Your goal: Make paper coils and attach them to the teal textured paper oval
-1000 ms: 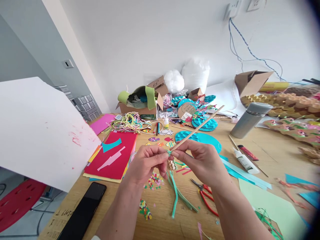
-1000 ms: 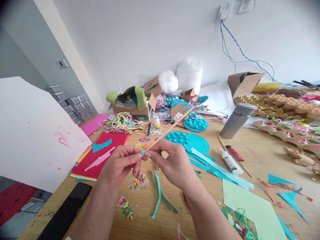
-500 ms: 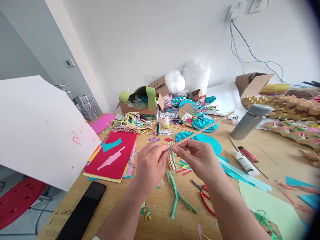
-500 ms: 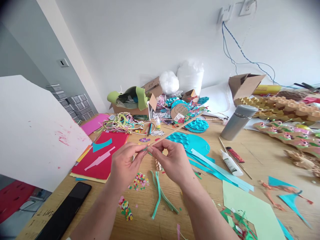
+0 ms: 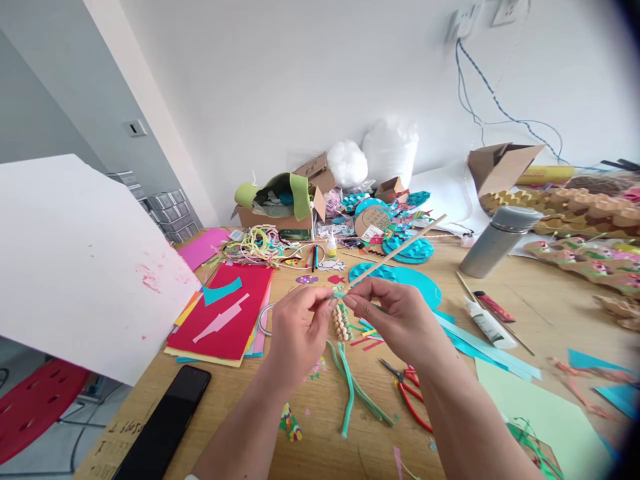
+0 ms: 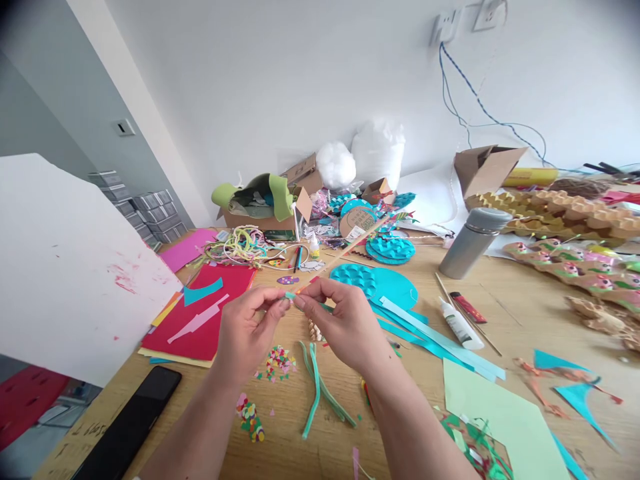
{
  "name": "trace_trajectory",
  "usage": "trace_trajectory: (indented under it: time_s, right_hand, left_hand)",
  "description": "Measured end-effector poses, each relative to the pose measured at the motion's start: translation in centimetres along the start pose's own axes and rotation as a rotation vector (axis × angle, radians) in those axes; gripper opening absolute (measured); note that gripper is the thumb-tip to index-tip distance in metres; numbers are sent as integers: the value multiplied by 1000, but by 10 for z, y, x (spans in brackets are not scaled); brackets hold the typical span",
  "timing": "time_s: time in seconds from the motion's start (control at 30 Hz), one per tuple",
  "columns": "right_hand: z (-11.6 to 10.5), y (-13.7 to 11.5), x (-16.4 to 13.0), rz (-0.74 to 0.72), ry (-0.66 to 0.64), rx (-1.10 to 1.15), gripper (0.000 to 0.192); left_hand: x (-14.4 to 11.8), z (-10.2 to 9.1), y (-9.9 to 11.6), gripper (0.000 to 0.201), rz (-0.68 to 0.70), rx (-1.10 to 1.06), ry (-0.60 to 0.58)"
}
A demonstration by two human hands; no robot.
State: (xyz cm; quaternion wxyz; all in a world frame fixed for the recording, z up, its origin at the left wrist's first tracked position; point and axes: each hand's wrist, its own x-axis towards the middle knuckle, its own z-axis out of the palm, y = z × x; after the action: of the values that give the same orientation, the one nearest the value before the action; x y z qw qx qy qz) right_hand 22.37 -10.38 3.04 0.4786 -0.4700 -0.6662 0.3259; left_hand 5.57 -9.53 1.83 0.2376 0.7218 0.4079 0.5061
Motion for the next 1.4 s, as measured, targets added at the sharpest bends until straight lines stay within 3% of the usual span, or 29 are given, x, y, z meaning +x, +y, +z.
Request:
trace_trajectory:
  time_s: [0.1,0.17,0.33,0.53,0.73,0.87,0.97,1.07,1.2,1.4]
  right_hand:
    - [-1,-6,-3,-30,16,-50,24]
    - [-1,-9,-5,-59,29,-74,22]
    - [-1,-13,-8,-151,80,-153,19]
    - [0,-17,-10,-210,66,-125,20]
    - [0,-13,-9,-160,-11,1,19]
    - [0,-8,-5,-95,25,-19,22]
    - [3,-5,-3,-50,86,-60,25]
    - [5,-3,-2,-38,116,-78,25]
    - [6,-3,0,-18,115,-81,24]
    - [1,-3,0,29,62,-45,26]
  left_hand:
    - [2,-3,4,16,-241,-306,-127]
    - [3,-6,6,17,-332,-479,-174]
    - [4,-10,6,19,-438,-704,-230]
    - [8,-16,0,26,-567,-909,-396]
    - [10,-19,-9,27,-655,-1001,-526]
    - [9,-15,-8,28,-564,-885,-471]
    - [7,-9,-5,33,-416,-591,-303]
    - [3,-2,-6,27,-156,-223,-114]
    - [0,3,-9,12,182,82,11]
    - [2,2,-11,12,259,239,102]
